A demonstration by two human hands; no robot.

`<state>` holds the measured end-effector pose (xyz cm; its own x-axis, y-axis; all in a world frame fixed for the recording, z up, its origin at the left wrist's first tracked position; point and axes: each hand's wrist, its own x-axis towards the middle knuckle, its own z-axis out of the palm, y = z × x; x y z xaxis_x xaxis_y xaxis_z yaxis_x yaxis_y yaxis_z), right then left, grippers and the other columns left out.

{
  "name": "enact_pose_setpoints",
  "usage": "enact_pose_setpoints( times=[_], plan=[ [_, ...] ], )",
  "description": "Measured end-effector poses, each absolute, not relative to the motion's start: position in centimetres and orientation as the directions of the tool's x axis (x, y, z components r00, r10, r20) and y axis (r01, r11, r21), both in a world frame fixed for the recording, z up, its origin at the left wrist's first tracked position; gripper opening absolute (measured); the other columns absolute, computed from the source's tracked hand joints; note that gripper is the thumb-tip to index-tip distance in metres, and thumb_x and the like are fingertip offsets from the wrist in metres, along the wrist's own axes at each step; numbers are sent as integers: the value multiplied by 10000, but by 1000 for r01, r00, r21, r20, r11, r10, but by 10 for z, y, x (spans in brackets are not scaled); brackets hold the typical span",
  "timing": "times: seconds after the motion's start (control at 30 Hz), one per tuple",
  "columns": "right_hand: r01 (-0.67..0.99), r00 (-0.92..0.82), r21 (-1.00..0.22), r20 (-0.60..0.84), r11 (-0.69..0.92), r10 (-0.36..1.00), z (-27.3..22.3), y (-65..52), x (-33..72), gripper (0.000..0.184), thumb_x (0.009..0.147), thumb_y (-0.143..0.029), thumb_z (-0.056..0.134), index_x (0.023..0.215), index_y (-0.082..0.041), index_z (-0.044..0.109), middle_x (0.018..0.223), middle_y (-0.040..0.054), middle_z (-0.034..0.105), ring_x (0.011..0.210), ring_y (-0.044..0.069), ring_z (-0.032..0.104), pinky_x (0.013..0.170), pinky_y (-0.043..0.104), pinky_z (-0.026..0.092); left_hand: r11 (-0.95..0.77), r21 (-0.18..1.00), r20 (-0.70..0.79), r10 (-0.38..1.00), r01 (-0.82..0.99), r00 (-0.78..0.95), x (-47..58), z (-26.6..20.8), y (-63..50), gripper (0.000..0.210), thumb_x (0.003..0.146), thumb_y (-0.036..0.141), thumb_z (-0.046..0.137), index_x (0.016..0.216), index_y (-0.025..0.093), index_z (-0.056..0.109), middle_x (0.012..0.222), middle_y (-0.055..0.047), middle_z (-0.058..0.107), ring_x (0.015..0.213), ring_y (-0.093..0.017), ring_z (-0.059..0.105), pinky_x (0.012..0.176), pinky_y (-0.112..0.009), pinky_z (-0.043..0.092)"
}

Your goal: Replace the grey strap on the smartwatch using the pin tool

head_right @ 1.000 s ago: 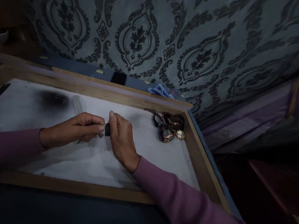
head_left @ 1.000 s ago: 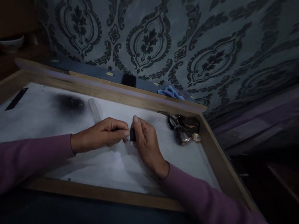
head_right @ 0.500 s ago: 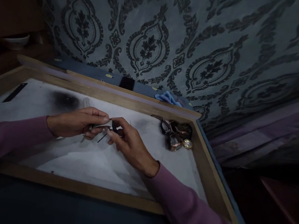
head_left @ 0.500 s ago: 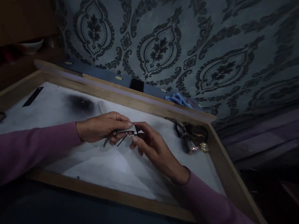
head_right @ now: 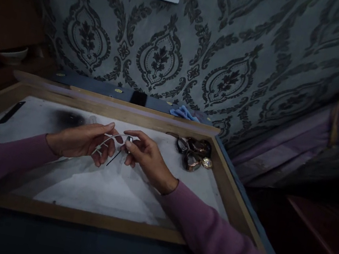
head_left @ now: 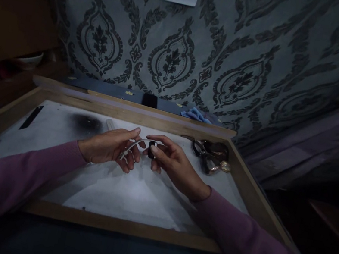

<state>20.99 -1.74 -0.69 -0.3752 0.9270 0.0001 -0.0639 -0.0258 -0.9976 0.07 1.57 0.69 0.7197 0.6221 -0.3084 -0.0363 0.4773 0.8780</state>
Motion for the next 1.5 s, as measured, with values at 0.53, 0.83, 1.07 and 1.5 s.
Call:
enact_pose_setpoints(
  times=[0.53, 0.83, 1.07, 1.5],
  plan=[
    [-428, -419, -729, -363, -534, 832, -8, -8, 212, 147, 989, -181, 495, 873, -127, 568, 748, 92, 738, 445, 40, 579, 402, 80, 451, 208, 976, -161, 877, -56, 453, 3, 4, 21, 338, 817, 329, 677, 1095, 200, 535, 798, 10, 579, 614, -108, 569, 471, -178, 459],
    [-400, -488, -745, -320, -534, 812, -11, -10, 206, 156, 1001, -169, 465, 977, -89, 597, 748, 112, 746, 469, 59, 620, 493, 99, 517, -200, 973, 115, 854, 117, 507, 5, 6, 16, 359, 805, 307, 669, 1132, 173, 612, 836, 11, 519, 628, -84, 448, 494, -169, 390],
    [-375, -499, -765, -309, -524, 809, -11, -13, 200, 150, 999, -187, 486, 1013, -104, 610, 762, 90, 742, 465, 52, 604, 457, 98, 503, -242, 965, 161, 845, 97, 510, 4, 5, 19, 275, 851, 371, 609, 961, 124, 658, 705, 13, 519, 561, -87, 449, 464, -177, 396],
    [-414, -495, -763, -269, -496, 826, -5, -20, 204, 165, 889, -94, 640, 1051, -131, 638, 860, 74, 753, 411, 4, 507, 378, 61, 444, -603, 493, 249, 789, 627, 562, -38, 7, 62, 266, 851, 142, 438, 1016, 138, 647, 971, -91, 634, 931, -232, 582, 855, -374, 483]
  ],
)
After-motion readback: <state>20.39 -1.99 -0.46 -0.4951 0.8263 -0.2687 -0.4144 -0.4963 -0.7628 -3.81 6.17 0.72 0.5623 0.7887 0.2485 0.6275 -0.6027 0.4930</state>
